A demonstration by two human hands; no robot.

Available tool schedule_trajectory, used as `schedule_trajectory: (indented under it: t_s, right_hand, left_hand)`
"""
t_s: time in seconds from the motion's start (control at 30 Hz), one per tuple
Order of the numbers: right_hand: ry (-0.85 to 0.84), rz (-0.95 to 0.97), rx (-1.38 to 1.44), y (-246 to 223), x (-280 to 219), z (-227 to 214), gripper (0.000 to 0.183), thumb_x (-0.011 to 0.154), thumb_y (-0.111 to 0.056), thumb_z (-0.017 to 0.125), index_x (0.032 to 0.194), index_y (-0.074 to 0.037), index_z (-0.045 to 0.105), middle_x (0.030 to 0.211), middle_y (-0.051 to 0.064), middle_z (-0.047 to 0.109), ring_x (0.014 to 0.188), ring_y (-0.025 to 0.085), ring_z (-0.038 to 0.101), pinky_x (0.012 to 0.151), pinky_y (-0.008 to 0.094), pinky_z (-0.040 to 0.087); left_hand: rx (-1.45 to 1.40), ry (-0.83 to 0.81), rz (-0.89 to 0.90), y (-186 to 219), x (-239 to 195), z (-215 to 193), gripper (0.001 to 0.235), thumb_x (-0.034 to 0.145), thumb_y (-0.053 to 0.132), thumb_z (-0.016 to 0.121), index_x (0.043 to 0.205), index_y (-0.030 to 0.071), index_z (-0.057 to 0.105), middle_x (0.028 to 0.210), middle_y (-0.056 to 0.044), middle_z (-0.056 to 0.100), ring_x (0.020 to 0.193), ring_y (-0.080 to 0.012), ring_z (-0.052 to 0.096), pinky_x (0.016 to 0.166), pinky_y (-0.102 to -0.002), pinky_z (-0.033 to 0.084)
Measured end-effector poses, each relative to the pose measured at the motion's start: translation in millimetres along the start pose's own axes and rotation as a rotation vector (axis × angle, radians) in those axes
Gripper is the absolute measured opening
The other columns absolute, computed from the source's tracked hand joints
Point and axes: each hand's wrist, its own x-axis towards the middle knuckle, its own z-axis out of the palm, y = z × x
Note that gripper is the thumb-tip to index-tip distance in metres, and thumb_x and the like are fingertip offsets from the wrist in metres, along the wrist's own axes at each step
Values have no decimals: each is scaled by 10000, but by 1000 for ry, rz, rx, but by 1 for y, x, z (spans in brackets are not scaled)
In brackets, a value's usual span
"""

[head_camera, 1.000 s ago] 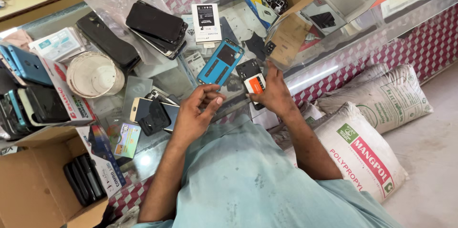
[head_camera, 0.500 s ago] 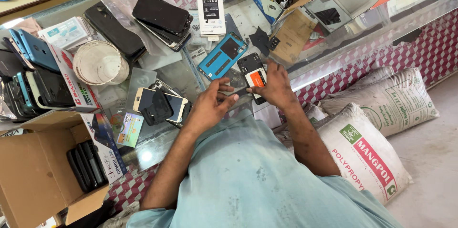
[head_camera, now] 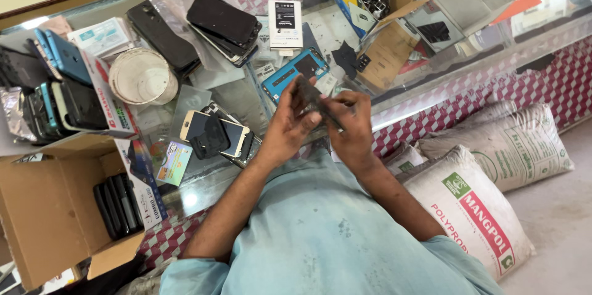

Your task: The person sorts through a pile of disassembled smartphones and parts on a glass counter. They pick up various phone bodies, screens, and batteries, inspect them, and place them into different piles or boxes.

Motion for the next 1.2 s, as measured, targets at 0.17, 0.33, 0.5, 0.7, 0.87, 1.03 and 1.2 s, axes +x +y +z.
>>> schedule_trajectory:
  t_s: [0.17, 0.33, 0.5, 0.7, 0.87, 1.03, 1.2]
  right_hand:
    - [-60, -293, -36, -33, 15, 7, 635, 777, -96, 839, 1368, -77, 609, 1358, 169, 501, 1274, 355, 480, 1087, 486, 398]
    - [-78, -6, 360, -25, 12, 4, 655, 885, -204, 837, 1405, -2, 493, 1426, 162, 443, 1276, 258, 530, 1057, 366, 472]
    - [-511, 464, 985, 4, 9, 24, 242, 1026, -177, 685, 1191, -3, 656, 1108, 127, 666, 993, 169, 673, 888, 299, 552]
    - [-193, 142, 347, -13, 13, 19, 208, 1018, -153, 715, 1128, 24, 725, 876, 122, 699, 747, 215, 647, 711, 324, 526]
    - [48, -293, 122, -40, 36, 14, 275, 982, -69, 738, 1234, 15, 668, 1128, 148, 699, 1005, 313, 686, 893, 398, 553]
    - [-32, -353, 35, -54, 53, 4, 385, 871, -64, 816, 1229, -17, 684, 1195, 116, 703, 1088, 302, 666, 957, 428, 491]
    - [-44, -350, 188, -63, 68, -2, 552, 785, -209, 899, 1237, -2, 659, 1205, 134, 663, 1049, 305, 627, 934, 414, 462]
  left_hand:
    - [-384, 209, 127, 24, 3, 5, 864, 1019, 610, 565, 1597, 38, 274, 1448, -220, 554, 1285, -322, 626, 1098, -480, 558]
    - [-501, 216, 116, 60, 6, -18, 887, 973, 699, 517, 1527, 17, 396, 1259, -219, 647, 1106, -343, 700, 966, -492, 603]
    - [-548, 266, 26, 70, 2, -20, 853, 961, 720, 469, 1432, 9, 444, 1199, -211, 673, 1072, -347, 717, 939, -501, 613]
    - [-302, 486, 111, 65, 8, -22, 735, 1075, 631, 454, 1481, 23, 379, 1408, -189, 577, 1326, -305, 582, 1149, -465, 492]
    - [-300, 311, 213, 64, 6, -19, 733, 1013, 320, 701, 1569, 74, 291, 1513, -139, 506, 1408, -280, 529, 1198, -447, 468]
    - [-369, 397, 99, 67, 6, -29, 745, 938, 56, 772, 1536, 32, 327, 1486, -195, 536, 1387, -321, 567, 1173, -461, 502]
    - [-295, 388, 101, 66, 6, -28, 665, 925, -2, 780, 1446, 44, 370, 1493, -204, 517, 1414, -318, 549, 1188, -456, 495]
